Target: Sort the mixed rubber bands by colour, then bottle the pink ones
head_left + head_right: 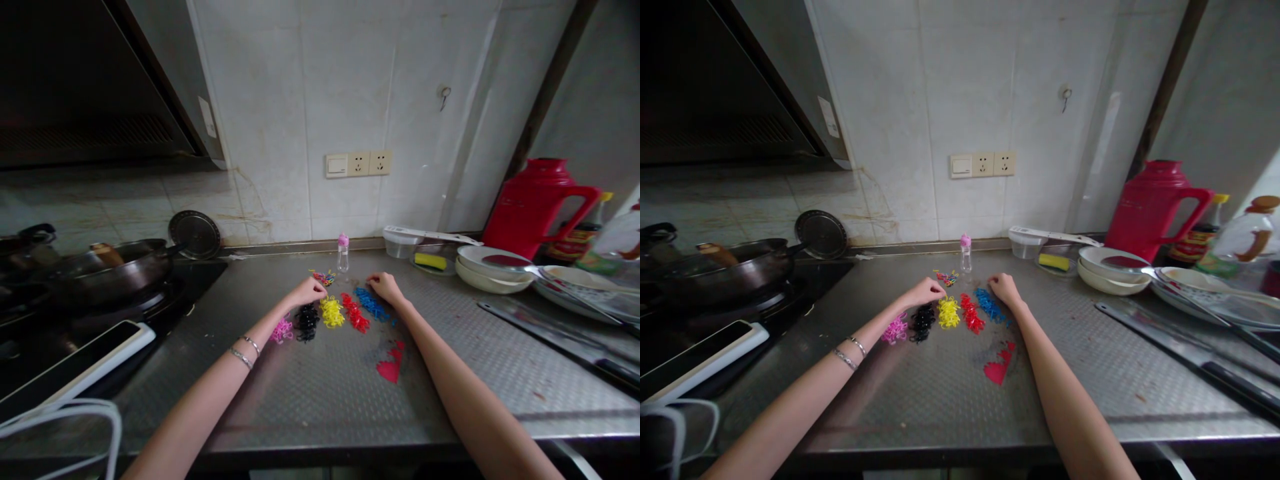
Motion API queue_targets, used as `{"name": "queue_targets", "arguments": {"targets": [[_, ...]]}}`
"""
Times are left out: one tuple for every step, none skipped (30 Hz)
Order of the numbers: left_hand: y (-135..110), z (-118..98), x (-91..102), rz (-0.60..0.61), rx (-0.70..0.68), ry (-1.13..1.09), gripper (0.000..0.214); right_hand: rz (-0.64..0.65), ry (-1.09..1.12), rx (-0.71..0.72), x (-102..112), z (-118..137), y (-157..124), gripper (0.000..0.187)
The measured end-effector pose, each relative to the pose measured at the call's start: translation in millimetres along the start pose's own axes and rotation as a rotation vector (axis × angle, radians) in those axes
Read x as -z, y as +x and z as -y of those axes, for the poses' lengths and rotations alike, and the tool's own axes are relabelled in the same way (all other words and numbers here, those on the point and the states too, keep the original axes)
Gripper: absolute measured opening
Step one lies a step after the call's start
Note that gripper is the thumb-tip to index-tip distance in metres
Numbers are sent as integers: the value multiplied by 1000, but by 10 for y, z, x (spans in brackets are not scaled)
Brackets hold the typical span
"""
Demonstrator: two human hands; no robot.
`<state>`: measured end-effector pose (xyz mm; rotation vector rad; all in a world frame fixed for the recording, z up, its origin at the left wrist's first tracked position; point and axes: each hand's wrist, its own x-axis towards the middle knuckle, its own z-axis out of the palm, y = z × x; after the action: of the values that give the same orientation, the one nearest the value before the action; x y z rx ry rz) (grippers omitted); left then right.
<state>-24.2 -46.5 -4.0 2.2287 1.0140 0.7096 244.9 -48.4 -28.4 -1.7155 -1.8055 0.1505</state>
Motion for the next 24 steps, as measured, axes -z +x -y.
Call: {"name": "queue_targets", "arguments": {"targets": [[-30, -16, -2, -7, -4, 3, 18, 0, 2, 1, -2, 1, -3, 28], [-58, -33, 3, -29, -4, 4, 17, -3, 4, 3, -4, 1, -6, 28], [-83, -48, 15, -56, 2, 1, 18, -6, 4, 6, -8, 1, -8, 28], [-105, -58, 34, -85, 13, -6, 20, -10, 2, 10, -13, 0, -10, 27], [-124, -61, 59, -106, 28, -16, 21, -12, 0, 15, -18, 0, -12, 27], [-141, -55, 89, -123, 48, -28, 23, -12, -5, 16, -24, -1, -12, 27], [-156, -40, 125, -135, 68, -39, 25, -10, -11, 12, -29, -1, -12, 28], [-171, -17, 164, -148, 87, -47, 26, -7, -17, 5, -35, -2, -11, 28], [-186, 12, 205, -162, 102, -49, 27, -4, -22, -3, -39, -2, -10, 28], [-202, 44, 249, -180, 116, -49, 27, -1, -27, -10, -43, -2, -7, 28], [-221, 76, 292, -202, 128, -51, 26, 0, -31, -14, -45, -2, -4, 28], [-242, 107, 334, -227, 140, -58, 26, 1, -31, -13, -46, -3, -1, 28], [-265, 134, 375, -255, 156, -71, 26, 2, -30, -10, -47, -3, 1, 28], [-290, 158, 412, -285, 177, -88, 26, 3, -28, -6, -46, -3, 3, 28], [-315, 178, 444, -317, 204, -107, 26, 3, -27, -5, -46, -4, 4, 28], [-340, 196, 472, -351, 236, -124, 27, 2, -27, -6, -45, -4, 4, 27], [-362, 212, 495, -382, 266, -135, 28, 1, -27, -8, -43, -3, 2, 27], [-380, 228, 513, -409, 292, -142, 29, 1, -29, -10, -41, 0, -2, 27], [-395, 242, 526, -426, 308, -146, 30, 1, -32, -11, -37, 7, -9, 27], [-404, 256, 534, -434, 317, -148, 31, 0, -38, -11, -32, 20, -17, 27], [-410, 268, 538, -435, 318, -148, 32, -4, -49, -9, -25, 40, -27, 27], [-411, 277, 540, -433, 315, -148, 32, -13, -65, -6, -19, 69, -38, 27], [-410, 284, 539, -432, 311, -146, 32, -27, -85, -3, -13, 108, -48, 27], [-407, 287, 536, -432, 306, -144, 32, -40, -108, 2, -9, 157, -56, 27]]}}
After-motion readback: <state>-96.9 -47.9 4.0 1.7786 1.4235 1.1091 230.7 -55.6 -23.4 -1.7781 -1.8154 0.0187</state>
